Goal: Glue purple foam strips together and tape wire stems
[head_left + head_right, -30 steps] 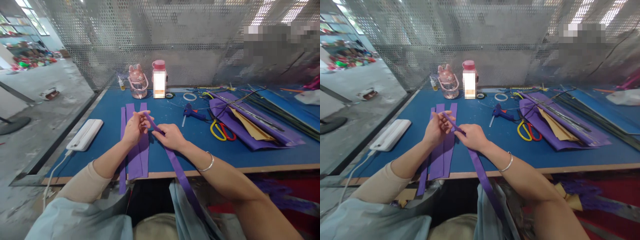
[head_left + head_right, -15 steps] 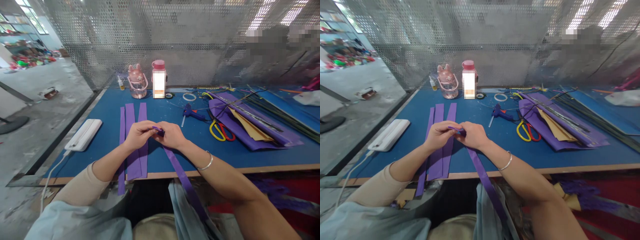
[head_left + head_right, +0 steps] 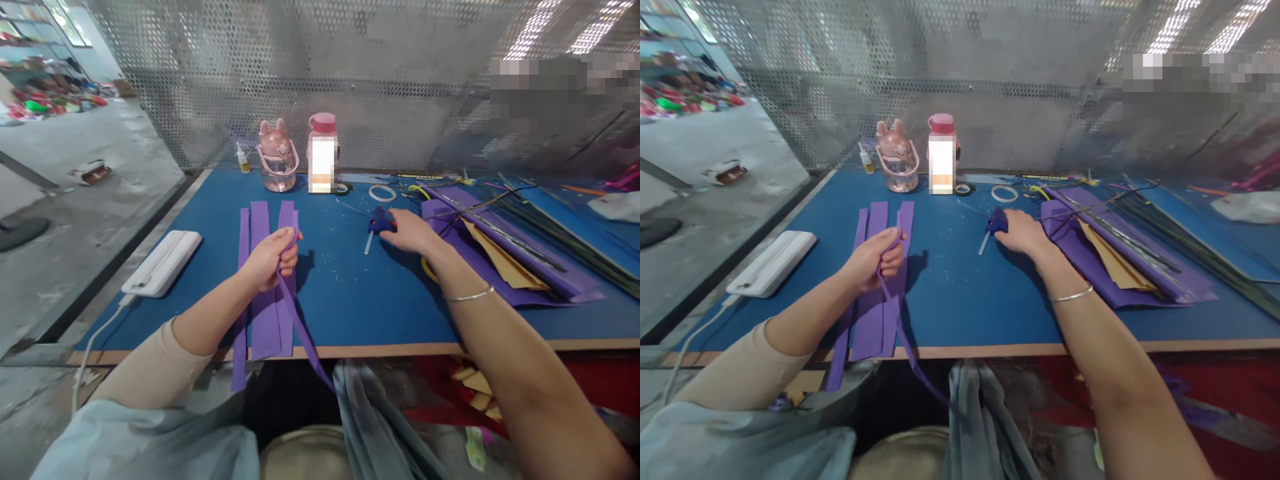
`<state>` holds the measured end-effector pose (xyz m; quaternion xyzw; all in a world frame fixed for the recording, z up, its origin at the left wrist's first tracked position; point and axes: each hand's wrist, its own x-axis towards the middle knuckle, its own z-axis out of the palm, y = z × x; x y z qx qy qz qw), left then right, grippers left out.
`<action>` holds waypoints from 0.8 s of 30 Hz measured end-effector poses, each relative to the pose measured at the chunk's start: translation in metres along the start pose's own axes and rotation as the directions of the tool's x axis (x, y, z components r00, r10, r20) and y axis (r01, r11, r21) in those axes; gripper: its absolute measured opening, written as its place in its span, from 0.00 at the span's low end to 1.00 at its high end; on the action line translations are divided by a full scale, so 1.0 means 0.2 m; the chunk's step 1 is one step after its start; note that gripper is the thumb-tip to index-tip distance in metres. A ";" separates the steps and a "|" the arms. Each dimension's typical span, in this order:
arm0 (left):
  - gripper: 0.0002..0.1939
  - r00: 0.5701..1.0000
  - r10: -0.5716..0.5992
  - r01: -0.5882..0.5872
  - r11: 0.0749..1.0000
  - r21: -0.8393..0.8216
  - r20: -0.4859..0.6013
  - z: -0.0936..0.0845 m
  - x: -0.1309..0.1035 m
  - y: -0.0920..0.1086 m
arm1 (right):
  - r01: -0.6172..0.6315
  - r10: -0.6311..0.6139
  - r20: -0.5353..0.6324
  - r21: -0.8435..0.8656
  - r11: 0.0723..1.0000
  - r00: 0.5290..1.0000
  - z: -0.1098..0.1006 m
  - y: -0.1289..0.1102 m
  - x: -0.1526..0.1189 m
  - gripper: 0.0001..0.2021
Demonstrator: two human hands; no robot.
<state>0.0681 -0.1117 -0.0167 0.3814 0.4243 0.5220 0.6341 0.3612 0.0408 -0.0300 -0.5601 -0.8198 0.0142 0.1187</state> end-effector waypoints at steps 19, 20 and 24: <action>0.24 0.980 0.097 -0.156 0.916 0.370 0.174 0.02 -0.03 -0.09 | 0.192 -0.008 -0.213 0.866 0.462 0.977 -0.15 -0.11 -0.22 0.15; 0.24 0.982 0.087 -0.138 0.936 0.323 0.168 0.02 -0.03 -0.09 | 0.180 -0.049 -0.174 0.910 0.373 0.984 -0.17 -0.12 -0.24 0.15; 0.22 0.987 0.061 -0.090 0.976 0.199 0.145 0.01 -0.04 -0.08 | 0.103 -0.230 -0.050 0.968 0.227 0.972 -0.21 -0.16 -0.30 0.19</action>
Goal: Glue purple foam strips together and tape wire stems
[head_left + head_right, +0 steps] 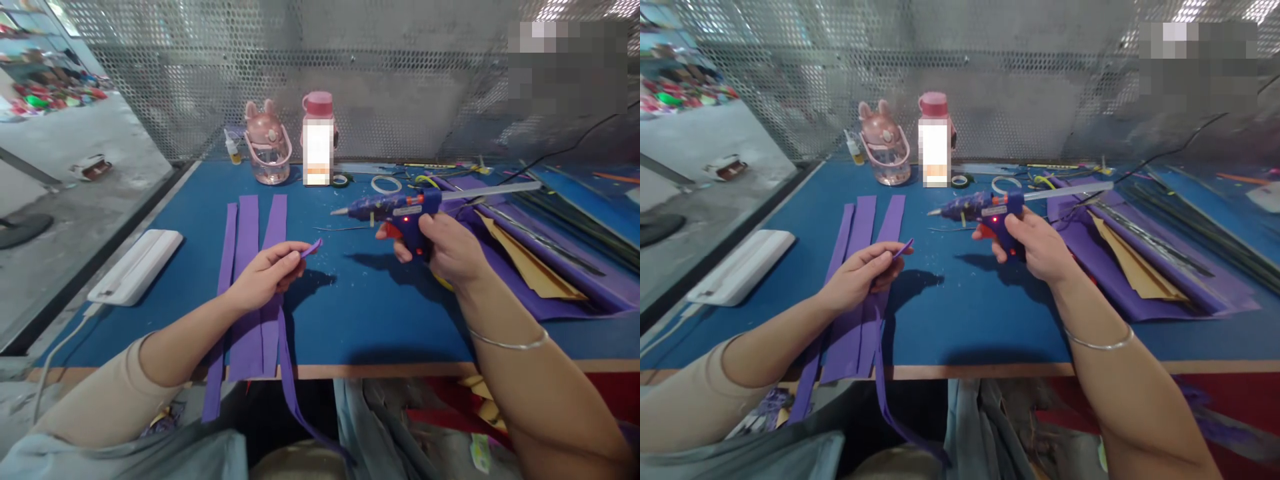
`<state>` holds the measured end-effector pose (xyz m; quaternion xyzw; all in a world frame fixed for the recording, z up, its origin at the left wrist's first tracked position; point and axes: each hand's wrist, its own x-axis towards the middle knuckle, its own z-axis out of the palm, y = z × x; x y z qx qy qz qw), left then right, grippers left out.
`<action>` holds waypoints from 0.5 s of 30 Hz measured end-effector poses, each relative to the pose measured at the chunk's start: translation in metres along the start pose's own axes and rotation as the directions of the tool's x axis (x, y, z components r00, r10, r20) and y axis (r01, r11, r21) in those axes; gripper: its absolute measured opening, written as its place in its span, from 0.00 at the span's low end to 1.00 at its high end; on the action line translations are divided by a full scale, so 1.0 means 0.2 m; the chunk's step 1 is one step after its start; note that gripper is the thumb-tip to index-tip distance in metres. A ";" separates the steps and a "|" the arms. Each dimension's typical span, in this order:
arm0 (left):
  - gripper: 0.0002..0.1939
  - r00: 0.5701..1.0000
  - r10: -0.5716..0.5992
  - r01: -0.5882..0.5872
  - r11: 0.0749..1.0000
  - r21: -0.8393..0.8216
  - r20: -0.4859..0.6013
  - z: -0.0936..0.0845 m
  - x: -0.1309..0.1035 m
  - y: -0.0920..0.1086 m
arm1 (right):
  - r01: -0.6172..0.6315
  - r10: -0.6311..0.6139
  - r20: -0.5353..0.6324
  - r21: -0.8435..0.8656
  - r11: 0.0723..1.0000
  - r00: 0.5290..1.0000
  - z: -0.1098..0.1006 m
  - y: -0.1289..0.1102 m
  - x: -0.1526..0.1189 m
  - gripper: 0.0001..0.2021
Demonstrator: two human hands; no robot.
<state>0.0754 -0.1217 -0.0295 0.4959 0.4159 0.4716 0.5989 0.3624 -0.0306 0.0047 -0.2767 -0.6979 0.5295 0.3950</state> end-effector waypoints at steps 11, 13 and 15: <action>0.20 1.000 -0.015 0.014 1.000 0.003 0.005 0.01 0.00 0.00 | -0.042 0.036 0.113 0.050 0.998 0.993 0.04 -0.06 -0.05 0.19; 0.20 1.000 -0.012 0.011 1.000 0.024 0.002 0.00 0.00 0.00 | -0.036 0.033 0.118 0.026 0.999 0.993 0.05 -0.06 -0.05 0.19; 0.21 1.000 -0.004 0.004 0.999 0.053 0.000 0.00 0.00 -0.01 | -0.026 0.025 0.118 0.013 1.000 0.993 0.05 -0.06 -0.05 0.19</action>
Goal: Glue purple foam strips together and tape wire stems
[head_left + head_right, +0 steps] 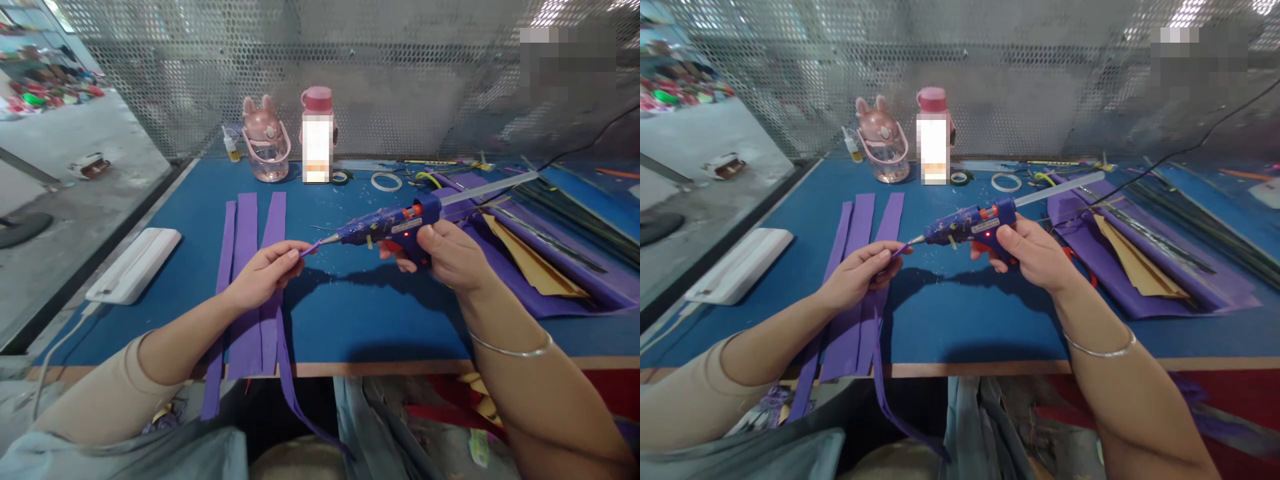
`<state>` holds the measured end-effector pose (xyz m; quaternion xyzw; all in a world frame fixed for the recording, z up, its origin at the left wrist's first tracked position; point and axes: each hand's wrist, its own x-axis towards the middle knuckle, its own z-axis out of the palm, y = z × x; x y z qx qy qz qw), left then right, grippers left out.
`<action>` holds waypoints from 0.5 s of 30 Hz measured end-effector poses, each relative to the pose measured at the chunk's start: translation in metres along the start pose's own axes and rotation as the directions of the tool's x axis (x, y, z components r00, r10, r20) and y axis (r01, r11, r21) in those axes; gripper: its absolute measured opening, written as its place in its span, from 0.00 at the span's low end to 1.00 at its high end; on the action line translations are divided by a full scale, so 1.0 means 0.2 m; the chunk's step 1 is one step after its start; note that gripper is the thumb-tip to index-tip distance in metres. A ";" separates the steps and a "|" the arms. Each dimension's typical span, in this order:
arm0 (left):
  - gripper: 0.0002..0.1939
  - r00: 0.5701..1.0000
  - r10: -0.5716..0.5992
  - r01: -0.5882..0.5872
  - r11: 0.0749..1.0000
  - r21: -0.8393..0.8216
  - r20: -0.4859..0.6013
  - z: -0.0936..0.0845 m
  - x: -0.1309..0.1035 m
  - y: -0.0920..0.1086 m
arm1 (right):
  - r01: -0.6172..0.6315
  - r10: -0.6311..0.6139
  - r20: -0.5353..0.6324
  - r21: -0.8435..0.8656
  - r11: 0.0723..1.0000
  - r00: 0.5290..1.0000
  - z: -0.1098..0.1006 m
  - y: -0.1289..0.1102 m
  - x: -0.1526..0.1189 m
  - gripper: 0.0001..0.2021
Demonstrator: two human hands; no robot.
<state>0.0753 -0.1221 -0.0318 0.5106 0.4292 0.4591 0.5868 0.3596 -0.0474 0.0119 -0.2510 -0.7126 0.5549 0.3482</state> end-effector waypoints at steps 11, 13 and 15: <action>0.22 0.997 0.080 -0.079 0.987 0.138 -0.001 -0.01 0.00 -0.02 | 0.039 -0.042 -0.019 -0.112 0.993 0.999 0.04 -0.02 -0.01 0.22; 0.21 0.997 0.079 -0.078 0.987 0.139 -0.002 -0.01 0.00 -0.02 | 0.051 -0.057 -0.036 -0.154 0.987 0.998 0.04 -0.02 -0.02 0.22; 0.22 0.997 0.075 -0.072 0.987 0.141 -0.011 -0.01 0.00 -0.01 | 0.060 -0.073 -0.055 -0.198 0.978 0.996 0.04 -0.02 -0.02 0.22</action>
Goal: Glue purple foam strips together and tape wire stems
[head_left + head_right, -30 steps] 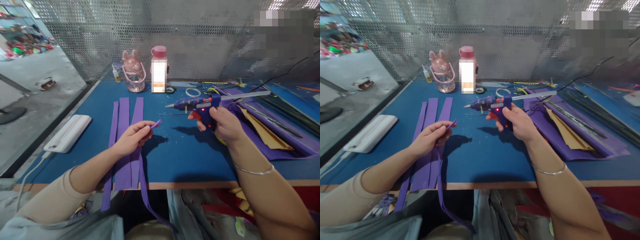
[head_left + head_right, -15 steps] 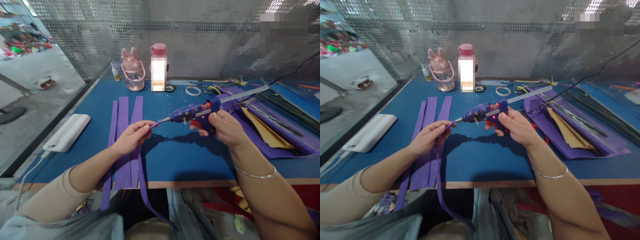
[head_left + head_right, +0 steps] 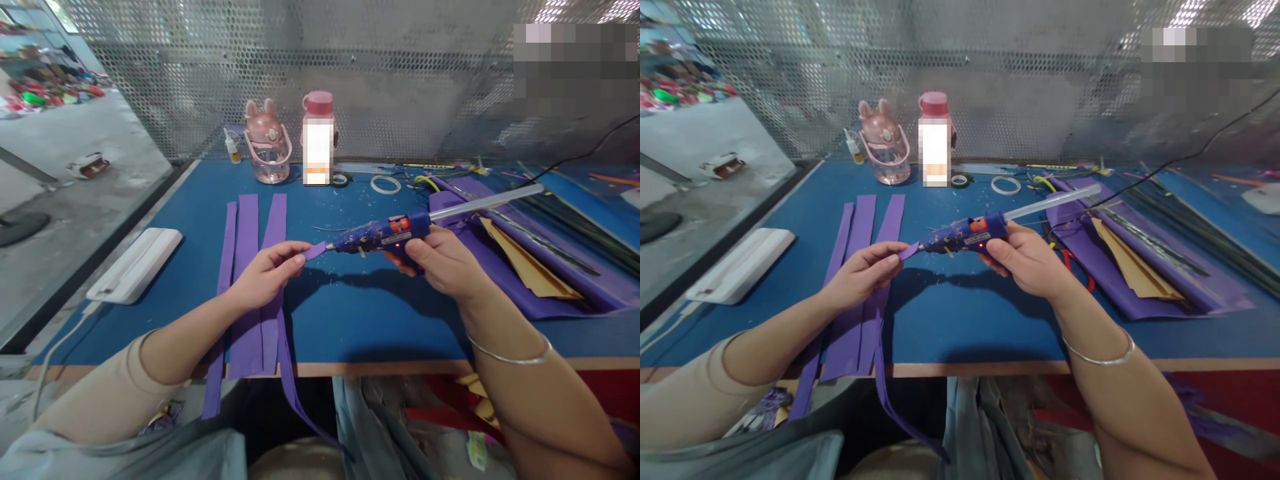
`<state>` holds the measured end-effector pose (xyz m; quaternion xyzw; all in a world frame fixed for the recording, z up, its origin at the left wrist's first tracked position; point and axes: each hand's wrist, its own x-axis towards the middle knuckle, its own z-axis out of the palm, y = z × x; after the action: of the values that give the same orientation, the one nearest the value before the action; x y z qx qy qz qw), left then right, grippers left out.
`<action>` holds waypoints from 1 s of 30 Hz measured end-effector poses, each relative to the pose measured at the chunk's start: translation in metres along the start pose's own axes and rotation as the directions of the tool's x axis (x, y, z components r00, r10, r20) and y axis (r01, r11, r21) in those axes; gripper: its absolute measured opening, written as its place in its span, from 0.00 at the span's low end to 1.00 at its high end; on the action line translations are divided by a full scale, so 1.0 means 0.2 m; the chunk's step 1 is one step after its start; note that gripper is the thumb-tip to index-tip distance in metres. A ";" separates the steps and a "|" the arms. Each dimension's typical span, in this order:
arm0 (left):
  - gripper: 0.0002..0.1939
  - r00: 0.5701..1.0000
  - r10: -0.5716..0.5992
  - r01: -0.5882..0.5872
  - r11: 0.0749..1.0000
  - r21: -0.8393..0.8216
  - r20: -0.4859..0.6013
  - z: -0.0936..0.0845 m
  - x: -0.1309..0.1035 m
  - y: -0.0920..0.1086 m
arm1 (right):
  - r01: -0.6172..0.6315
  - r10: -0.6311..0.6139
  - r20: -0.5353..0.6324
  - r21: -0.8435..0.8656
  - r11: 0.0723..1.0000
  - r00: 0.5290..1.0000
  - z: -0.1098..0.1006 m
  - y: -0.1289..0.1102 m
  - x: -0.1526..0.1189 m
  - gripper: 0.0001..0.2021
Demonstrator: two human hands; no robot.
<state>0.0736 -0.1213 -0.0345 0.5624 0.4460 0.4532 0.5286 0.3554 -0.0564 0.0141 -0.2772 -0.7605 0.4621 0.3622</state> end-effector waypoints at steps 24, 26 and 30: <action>0.09 0.955 -0.171 0.090 0.946 -0.311 -0.243 0.02 0.04 0.06 | -0.028 -0.037 -0.059 -0.827 0.561 0.998 -0.24 0.41 0.15 0.32; 0.09 0.950 -0.143 0.060 0.956 -0.288 -0.276 0.02 0.04 0.06 | -0.083 0.072 -0.056 -0.882 0.464 0.996 -0.25 0.47 0.17 0.31; 0.14 0.940 -0.111 0.025 0.965 -0.260 -0.322 0.02 0.04 0.05 | -0.140 0.041 -0.134 -0.915 0.378 0.990 -0.16 0.42 0.17 0.29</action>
<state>0.0797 -0.1147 -0.0244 0.3896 0.4872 0.5763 0.5280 0.3690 0.0215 -0.0411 -0.4929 -0.8556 -0.0317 0.1547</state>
